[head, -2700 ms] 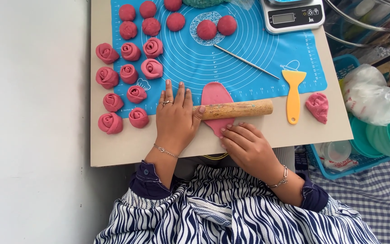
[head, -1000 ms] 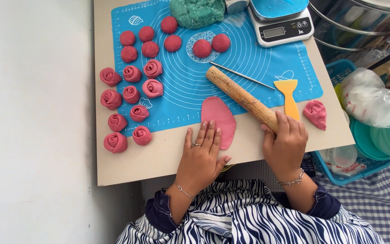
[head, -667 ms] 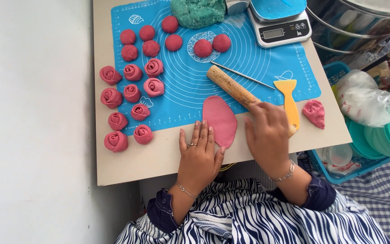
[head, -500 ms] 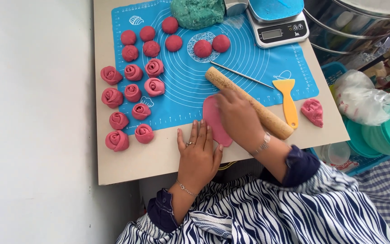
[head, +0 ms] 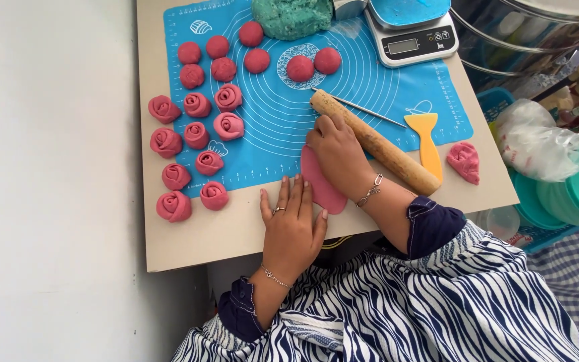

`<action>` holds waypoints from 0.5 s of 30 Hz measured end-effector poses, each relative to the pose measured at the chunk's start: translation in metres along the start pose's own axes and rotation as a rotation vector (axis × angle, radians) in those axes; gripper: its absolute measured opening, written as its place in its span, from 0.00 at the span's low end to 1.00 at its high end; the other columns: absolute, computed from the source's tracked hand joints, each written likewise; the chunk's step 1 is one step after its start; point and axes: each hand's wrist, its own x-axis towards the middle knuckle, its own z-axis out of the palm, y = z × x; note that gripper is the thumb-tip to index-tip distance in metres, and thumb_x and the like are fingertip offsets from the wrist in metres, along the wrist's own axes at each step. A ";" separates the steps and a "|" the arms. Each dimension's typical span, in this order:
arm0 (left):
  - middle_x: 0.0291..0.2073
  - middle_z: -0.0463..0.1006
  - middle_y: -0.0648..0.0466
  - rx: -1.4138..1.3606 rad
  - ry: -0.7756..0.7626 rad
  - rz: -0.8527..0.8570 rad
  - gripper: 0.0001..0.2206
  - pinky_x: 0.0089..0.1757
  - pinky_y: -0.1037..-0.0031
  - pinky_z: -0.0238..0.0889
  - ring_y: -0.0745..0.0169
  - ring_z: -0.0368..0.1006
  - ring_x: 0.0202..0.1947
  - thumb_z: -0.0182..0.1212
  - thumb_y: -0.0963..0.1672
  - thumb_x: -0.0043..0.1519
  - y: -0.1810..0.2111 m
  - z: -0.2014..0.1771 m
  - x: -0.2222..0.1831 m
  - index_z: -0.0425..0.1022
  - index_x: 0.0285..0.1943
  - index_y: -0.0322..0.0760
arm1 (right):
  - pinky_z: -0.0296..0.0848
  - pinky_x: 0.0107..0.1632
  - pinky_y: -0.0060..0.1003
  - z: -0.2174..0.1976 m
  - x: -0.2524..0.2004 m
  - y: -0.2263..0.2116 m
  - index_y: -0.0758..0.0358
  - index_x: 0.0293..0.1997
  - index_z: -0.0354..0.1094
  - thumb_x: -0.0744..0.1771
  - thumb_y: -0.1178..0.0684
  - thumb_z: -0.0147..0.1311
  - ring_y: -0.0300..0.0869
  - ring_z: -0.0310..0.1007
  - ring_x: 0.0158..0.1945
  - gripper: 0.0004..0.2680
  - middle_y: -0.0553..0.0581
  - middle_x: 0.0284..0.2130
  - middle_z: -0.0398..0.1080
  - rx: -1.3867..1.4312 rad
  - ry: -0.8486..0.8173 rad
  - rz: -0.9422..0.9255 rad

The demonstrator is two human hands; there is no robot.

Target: Flattening and rolling out small pieces of pink dough on a silicone mat using a rolling pin to create decorative shapes.

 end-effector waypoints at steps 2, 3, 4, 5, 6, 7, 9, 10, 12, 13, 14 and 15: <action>0.63 0.67 0.33 -0.012 0.021 -0.025 0.24 0.63 0.36 0.25 0.32 0.55 0.70 0.46 0.50 0.68 -0.002 0.000 0.000 0.66 0.65 0.24 | 0.72 0.52 0.33 0.003 -0.003 0.006 0.59 0.50 0.69 0.71 0.53 0.45 0.46 0.75 0.50 0.07 0.55 0.42 0.71 0.007 -0.006 -0.016; 0.63 0.67 0.33 -0.027 0.040 -0.050 0.24 0.63 0.37 0.25 0.32 0.54 0.70 0.47 0.49 0.68 -0.004 -0.001 0.000 0.66 0.66 0.25 | 0.72 0.52 0.33 0.006 -0.005 0.009 0.59 0.50 0.68 0.71 0.53 0.45 0.45 0.75 0.50 0.07 0.54 0.42 0.70 0.012 -0.015 -0.029; 0.63 0.67 0.33 -0.022 0.043 -0.055 0.24 0.63 0.37 0.25 0.32 0.54 0.70 0.47 0.49 0.68 -0.003 -0.002 0.000 0.66 0.66 0.25 | 0.72 0.52 0.33 0.008 -0.006 0.011 0.59 0.50 0.68 0.71 0.53 0.45 0.45 0.75 0.50 0.07 0.54 0.42 0.70 0.016 -0.014 -0.035; 0.63 0.67 0.34 -0.052 0.040 -0.075 0.24 0.63 0.37 0.26 0.32 0.55 0.69 0.47 0.49 0.67 -0.002 -0.003 0.000 0.65 0.66 0.25 | 0.71 0.51 0.32 0.010 -0.008 0.013 0.58 0.50 0.68 0.71 0.53 0.44 0.45 0.75 0.50 0.07 0.54 0.42 0.70 0.021 -0.023 -0.047; 0.62 0.67 0.34 -0.083 0.034 -0.091 0.24 0.63 0.38 0.26 0.31 0.55 0.69 0.48 0.48 0.67 -0.002 -0.004 0.001 0.64 0.67 0.26 | 0.71 0.51 0.32 0.012 -0.010 0.015 0.58 0.50 0.67 0.71 0.52 0.44 0.45 0.75 0.50 0.07 0.54 0.42 0.70 0.025 -0.031 -0.054; 0.62 0.67 0.34 -0.079 0.034 -0.091 0.24 0.63 0.38 0.26 0.31 0.55 0.69 0.48 0.48 0.67 -0.003 -0.004 0.001 0.64 0.67 0.26 | 0.71 0.51 0.32 0.007 -0.013 0.012 0.58 0.50 0.67 0.71 0.52 0.44 0.45 0.75 0.50 0.07 0.54 0.42 0.70 0.028 -0.029 -0.054; 0.62 0.67 0.35 -0.082 0.034 -0.108 0.23 0.63 0.40 0.29 0.32 0.55 0.69 0.49 0.48 0.67 -0.003 -0.003 0.001 0.63 0.67 0.27 | 0.72 0.47 0.31 -0.004 -0.019 0.009 0.56 0.54 0.65 0.70 0.52 0.44 0.43 0.77 0.47 0.08 0.52 0.39 0.72 0.063 -0.121 -0.018; 0.62 0.67 0.35 -0.079 0.033 -0.107 0.23 0.63 0.40 0.29 0.32 0.55 0.69 0.49 0.48 0.67 -0.004 -0.002 0.000 0.63 0.67 0.27 | 0.72 0.47 0.31 -0.010 -0.017 0.005 0.56 0.54 0.65 0.70 0.52 0.44 0.43 0.77 0.47 0.08 0.52 0.39 0.72 0.066 -0.118 -0.017; 0.63 0.65 0.37 -0.066 0.017 -0.116 0.23 0.63 0.41 0.28 0.34 0.53 0.70 0.48 0.48 0.68 -0.004 0.000 0.000 0.62 0.68 0.28 | 0.71 0.54 0.33 -0.024 -0.012 -0.002 0.50 0.62 0.64 0.70 0.42 0.47 0.44 0.74 0.58 0.15 0.55 0.47 0.73 0.137 -0.272 0.011; 0.63 0.65 0.37 -0.062 0.016 -0.115 0.23 0.63 0.41 0.28 0.34 0.53 0.70 0.48 0.48 0.68 -0.003 0.000 0.000 0.62 0.68 0.28 | 0.71 0.54 0.33 -0.022 -0.011 -0.001 0.50 0.62 0.64 0.70 0.42 0.47 0.44 0.74 0.58 0.15 0.55 0.47 0.73 0.140 -0.269 0.011; 0.62 0.66 0.37 -0.061 0.016 -0.121 0.23 0.63 0.41 0.28 0.35 0.53 0.69 0.48 0.48 0.68 -0.002 -0.001 0.000 0.62 0.67 0.28 | 0.72 0.53 0.33 -0.021 -0.010 -0.001 0.52 0.63 0.66 0.69 0.47 0.50 0.44 0.75 0.56 0.14 0.56 0.46 0.74 0.175 -0.236 0.027; 0.62 0.66 0.37 -0.059 0.016 -0.127 0.23 0.63 0.42 0.29 0.35 0.54 0.69 0.48 0.48 0.68 -0.002 -0.001 0.001 0.63 0.67 0.28 | 0.73 0.52 0.32 -0.020 -0.009 -0.001 0.53 0.64 0.67 0.68 0.52 0.53 0.44 0.76 0.53 0.15 0.56 0.46 0.75 0.209 -0.204 0.043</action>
